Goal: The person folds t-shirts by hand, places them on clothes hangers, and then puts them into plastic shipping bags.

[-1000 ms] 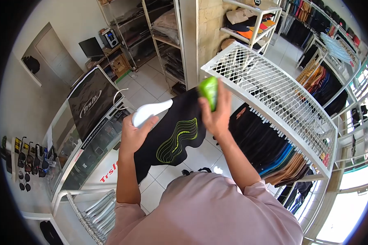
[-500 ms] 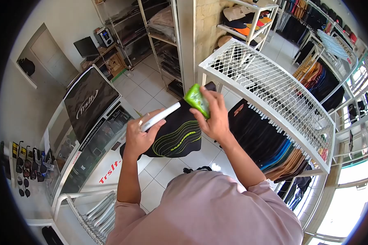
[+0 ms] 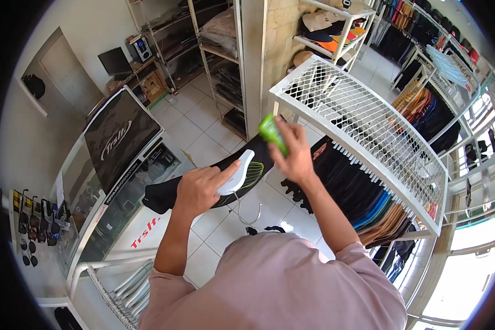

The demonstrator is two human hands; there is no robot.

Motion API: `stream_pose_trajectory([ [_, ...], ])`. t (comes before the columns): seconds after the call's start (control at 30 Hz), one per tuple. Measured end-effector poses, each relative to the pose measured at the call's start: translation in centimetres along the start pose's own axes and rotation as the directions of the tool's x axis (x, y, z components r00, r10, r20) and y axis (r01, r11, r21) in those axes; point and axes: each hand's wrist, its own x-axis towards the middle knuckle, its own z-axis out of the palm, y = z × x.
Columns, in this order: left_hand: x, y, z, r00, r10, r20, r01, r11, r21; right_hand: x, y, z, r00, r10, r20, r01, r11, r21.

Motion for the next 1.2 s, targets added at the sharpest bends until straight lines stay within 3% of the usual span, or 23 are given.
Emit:
stream_pose_trajectory([
  [0.07,-0.5,-0.3,0.3,1.000,0.022,-0.001,-0.022,0.998,0.063,0.2,4.8,0.4,0.960,0.260,-0.100,-0.266,0.963,-0.045],
  [0.13,-0.5,-0.4,0.5,0.999,0.045,-0.024,-0.042,0.994,0.102,0.6,6.1,-1.1,0.954,0.227,-0.196,-0.252,0.961,-0.114],
  [0.17,-0.4,-0.5,0.7,0.998,0.053,-0.028,-0.049,0.991,0.126,0.5,6.4,-1.6,0.945,0.256,-0.205,-0.274,0.960,-0.061],
  [0.27,0.2,-0.6,1.3,0.995,0.093,-0.044,-0.085,0.984,0.158,1.3,0.8,-3.4,0.995,0.037,-0.091,-0.035,0.999,0.023],
  [0.3,0.4,-0.6,1.5,0.992,0.115,-0.050,-0.106,0.981,0.161,1.3,-1.5,-3.8,0.997,0.067,0.037,-0.073,0.981,0.181],
  [0.33,0.7,-0.4,1.5,0.991,0.129,-0.043,-0.119,0.977,0.176,1.2,-1.7,-3.7,0.992,-0.094,0.082,0.085,0.990,0.111],
  [0.4,1.3,-0.3,1.5,0.986,0.162,-0.036,-0.151,0.966,0.209,1.3,-0.9,-3.4,0.980,-0.174,0.094,0.169,0.984,0.050],
  [0.5,1.3,-0.1,1.4,0.975,0.211,-0.067,-0.190,0.953,0.235,1.6,5.3,-3.5,0.980,0.165,-0.107,-0.172,0.984,-0.050],
  [0.53,1.2,0.2,1.3,0.976,0.208,-0.062,-0.186,0.950,0.251,1.9,6.7,-3.9,0.967,0.130,-0.220,-0.167,0.973,-0.158],
  [0.6,1.3,0.5,1.2,0.978,0.200,-0.054,-0.177,0.941,0.288,1.3,7.0,-5.0,0.954,0.132,-0.269,-0.166,0.980,-0.110],
  [0.73,2.1,0.9,1.7,0.976,0.210,-0.051,-0.192,0.950,0.245,0.6,-0.8,-6.6,0.996,-0.032,0.085,0.026,0.998,0.064],
  [0.8,2.8,1.1,2.0,0.971,0.237,-0.042,-0.223,0.951,0.216,0.8,-1.2,-6.6,0.975,-0.149,0.161,0.137,0.987,0.087],
  [0.9,3.0,1.5,2.0,0.968,0.246,-0.055,-0.226,0.943,0.246,1.5,5.1,-6.7,0.997,0.066,-0.041,-0.065,0.997,0.032],
  [0.93,3.0,1.7,2.3,0.967,0.249,-0.055,-0.230,0.943,0.239,1.5,7.0,-7.1,0.980,0.151,-0.130,-0.168,0.977,-0.132],
  [1.0,3.0,1.8,2.6,0.966,0.251,-0.057,-0.231,0.945,0.232,1.1,9.4,-8.5,0.973,0.012,-0.229,-0.090,0.939,-0.333],
  [1.03,3.3,1.9,2.7,0.966,0.251,-0.059,-0.231,0.943,0.239,1.3,7.5,-8.9,0.970,0.081,-0.228,-0.132,0.966,-0.221],
  [1.07,3.5,2.1,2.9,0.967,0.249,-0.058,-0.228,0.943,0.243,1.0,5.3,-9.2,0.965,0.152,-0.215,-0.178,0.978,-0.106],
  [1.1,3.4,2.4,3.1,0.968,0.246,-0.049,-0.228,0.943,0.242,0.7,3.9,-9.2,0.989,0.033,-0.147,-0.050,0.992,-0.116],
  [1.2,4.4,3.3,3.8,0.963,0.262,-0.063,-0.249,0.953,0.172,-0.6,-0.3,-9.2,0.991,-0.069,0.115,0.063,0.996,0.056],
])
